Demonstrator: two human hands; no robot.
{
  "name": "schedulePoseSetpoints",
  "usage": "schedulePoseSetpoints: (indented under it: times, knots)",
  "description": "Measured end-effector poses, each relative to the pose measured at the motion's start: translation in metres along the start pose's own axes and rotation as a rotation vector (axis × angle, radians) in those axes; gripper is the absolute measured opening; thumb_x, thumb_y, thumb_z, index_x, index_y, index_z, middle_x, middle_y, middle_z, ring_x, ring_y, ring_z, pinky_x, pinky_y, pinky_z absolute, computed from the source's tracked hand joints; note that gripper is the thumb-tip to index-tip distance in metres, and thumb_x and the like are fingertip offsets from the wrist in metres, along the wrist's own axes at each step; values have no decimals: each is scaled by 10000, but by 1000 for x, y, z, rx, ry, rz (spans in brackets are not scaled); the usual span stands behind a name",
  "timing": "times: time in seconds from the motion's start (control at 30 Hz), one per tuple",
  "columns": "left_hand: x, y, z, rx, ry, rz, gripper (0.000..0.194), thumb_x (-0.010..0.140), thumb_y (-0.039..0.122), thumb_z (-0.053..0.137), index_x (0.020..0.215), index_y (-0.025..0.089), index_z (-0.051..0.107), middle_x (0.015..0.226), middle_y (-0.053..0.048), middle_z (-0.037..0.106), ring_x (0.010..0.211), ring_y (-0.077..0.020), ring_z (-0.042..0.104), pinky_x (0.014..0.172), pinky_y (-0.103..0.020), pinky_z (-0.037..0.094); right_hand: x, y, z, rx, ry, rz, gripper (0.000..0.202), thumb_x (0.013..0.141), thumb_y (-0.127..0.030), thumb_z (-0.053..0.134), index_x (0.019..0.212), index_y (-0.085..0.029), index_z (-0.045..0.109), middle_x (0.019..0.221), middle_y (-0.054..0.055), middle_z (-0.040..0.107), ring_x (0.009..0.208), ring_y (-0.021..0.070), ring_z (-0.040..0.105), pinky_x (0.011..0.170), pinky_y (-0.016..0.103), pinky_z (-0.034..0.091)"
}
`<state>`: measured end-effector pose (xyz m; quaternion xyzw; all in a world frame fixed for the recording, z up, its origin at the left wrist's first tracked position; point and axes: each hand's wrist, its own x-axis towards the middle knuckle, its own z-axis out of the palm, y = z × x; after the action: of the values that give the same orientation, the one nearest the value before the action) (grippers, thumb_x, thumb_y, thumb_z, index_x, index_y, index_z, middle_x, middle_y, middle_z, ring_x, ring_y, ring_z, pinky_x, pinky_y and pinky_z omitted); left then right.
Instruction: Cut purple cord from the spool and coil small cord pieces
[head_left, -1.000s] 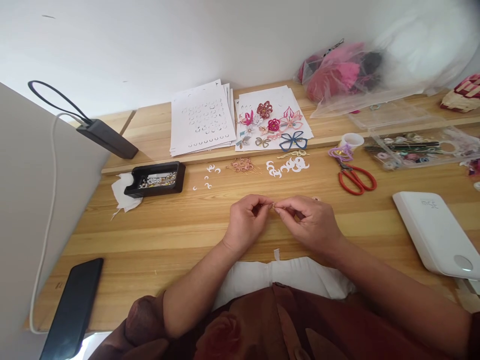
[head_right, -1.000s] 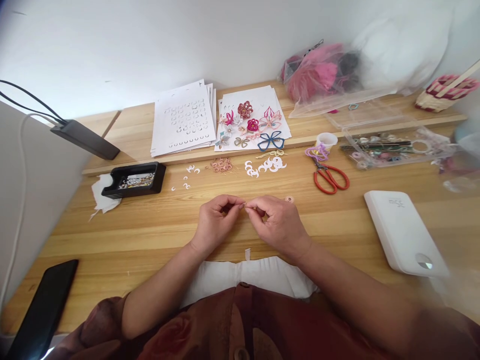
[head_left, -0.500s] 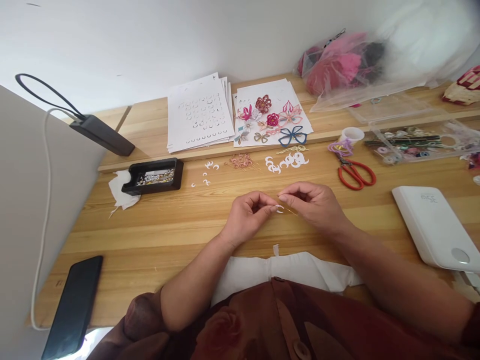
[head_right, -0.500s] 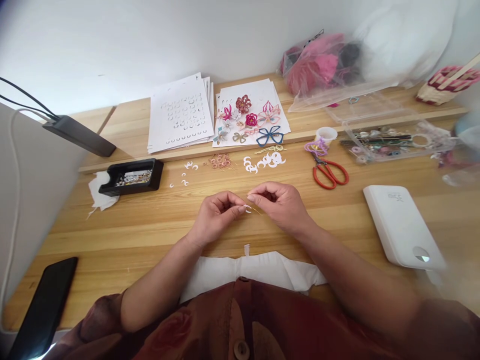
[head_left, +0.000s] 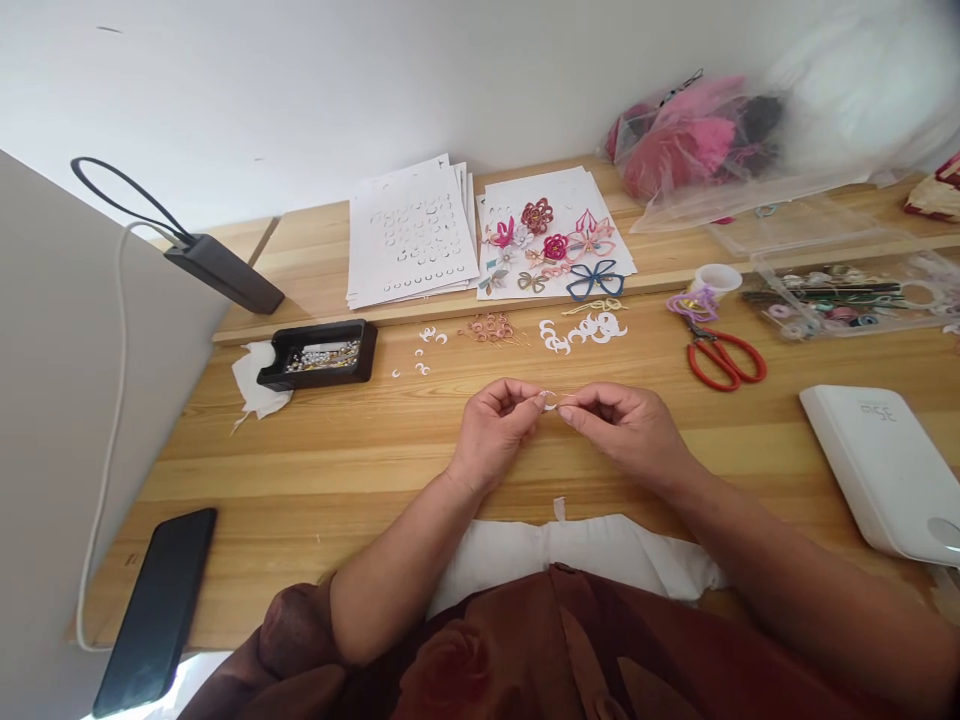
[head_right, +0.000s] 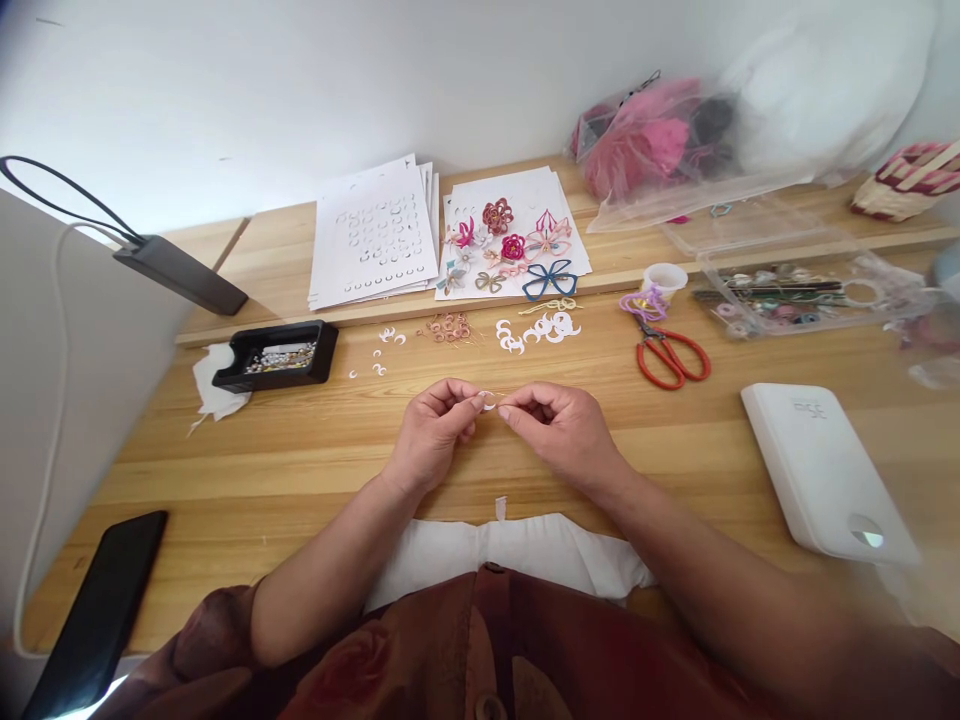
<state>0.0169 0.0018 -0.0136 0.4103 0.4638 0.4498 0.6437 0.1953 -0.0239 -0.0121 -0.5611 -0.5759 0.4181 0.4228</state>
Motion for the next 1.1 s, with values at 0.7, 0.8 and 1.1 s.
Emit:
schedulePoseSetpoints:
  times: [0.7,0.8,1.1]
  knots:
    - [-6,-3,-8,582,-212,403,89,894,201,666,841,180,734,787,-28,730,720,-138,628,686,-259,475,-5,-12,-8,-336,59,-532,110,928,-151,697,863,-220,753,766,6,727,681,144,630,651,287,487]
    - [-8,1,-7,468,-260,316,101,891,258,704,839,175,729,798,-39,738,713,-141,629,675,-258,479,1,-13,-12,-168,59,-318,73,892,-240,752,823,-222,766,736,4,731,638,143,613,618,290,480]
    - [-2,6,-3,100,-89,59,348,740,468,865,783,168,693,705,-2,665,581,-88,515,590,-237,431,5,-12,-6,194,-50,112,306,794,-494,817,736,-207,728,548,-33,583,521,118,503,506,271,419]
